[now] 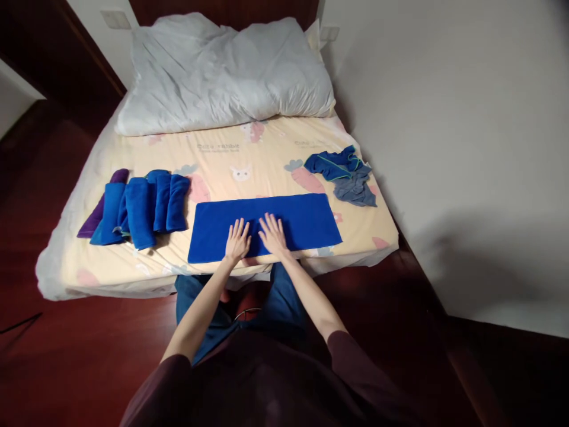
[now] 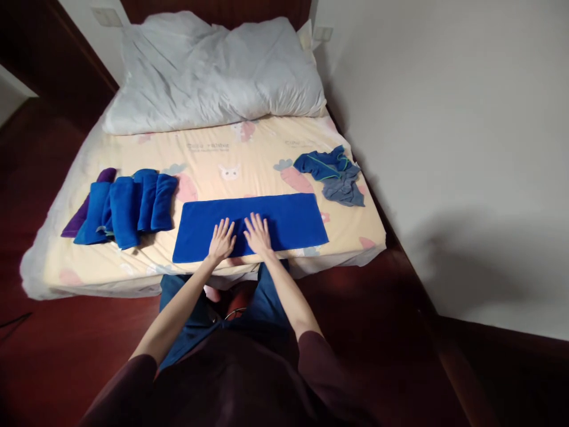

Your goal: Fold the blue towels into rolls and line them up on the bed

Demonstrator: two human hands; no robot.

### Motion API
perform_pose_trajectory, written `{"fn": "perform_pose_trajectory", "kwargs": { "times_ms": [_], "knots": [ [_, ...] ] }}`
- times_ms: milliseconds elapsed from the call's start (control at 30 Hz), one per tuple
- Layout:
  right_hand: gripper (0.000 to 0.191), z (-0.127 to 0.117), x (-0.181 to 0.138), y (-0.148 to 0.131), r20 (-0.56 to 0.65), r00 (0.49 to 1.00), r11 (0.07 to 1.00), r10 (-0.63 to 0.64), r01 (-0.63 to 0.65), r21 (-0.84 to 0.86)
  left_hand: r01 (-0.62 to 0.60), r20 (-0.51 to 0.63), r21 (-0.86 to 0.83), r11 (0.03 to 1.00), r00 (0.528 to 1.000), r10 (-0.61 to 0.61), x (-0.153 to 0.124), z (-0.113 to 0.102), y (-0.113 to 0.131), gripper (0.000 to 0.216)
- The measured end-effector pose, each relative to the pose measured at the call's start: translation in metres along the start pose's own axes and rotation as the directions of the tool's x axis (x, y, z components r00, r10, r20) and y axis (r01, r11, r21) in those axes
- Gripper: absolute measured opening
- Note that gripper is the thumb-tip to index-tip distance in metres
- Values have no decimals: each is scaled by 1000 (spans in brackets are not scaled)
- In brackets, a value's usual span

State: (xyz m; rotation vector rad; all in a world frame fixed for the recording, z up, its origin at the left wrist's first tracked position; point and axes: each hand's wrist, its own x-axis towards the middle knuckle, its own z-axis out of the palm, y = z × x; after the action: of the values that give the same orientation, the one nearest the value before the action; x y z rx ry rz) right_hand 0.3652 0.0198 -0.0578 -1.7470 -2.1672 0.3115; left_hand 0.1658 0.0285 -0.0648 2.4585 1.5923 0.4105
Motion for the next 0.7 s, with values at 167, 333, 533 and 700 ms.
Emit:
{"fn": "perform_pose_trajectory", "kwargs": {
  "times_ms": [167,333,533,700],
  "knots": [
    [56,42,-1,-14,110,994,1000,13,-13,1,39,31,-21,999,999,-38,-5,43,14,60],
    [56,43,0,-5,109,994,1000,3,-1,-24,32,24,-70,997,999,-30,-5,47,9,62],
    [56,18,-5,20,169,986,1000,13,-13,2,46,37,-81,996,998,-43,-10,32,-6,61],
    [60,-11,-21,80,142,981,991,130,-130,-7,159,-20,-35,987,987,-160,-30,17,-39,63]
  ]
}}
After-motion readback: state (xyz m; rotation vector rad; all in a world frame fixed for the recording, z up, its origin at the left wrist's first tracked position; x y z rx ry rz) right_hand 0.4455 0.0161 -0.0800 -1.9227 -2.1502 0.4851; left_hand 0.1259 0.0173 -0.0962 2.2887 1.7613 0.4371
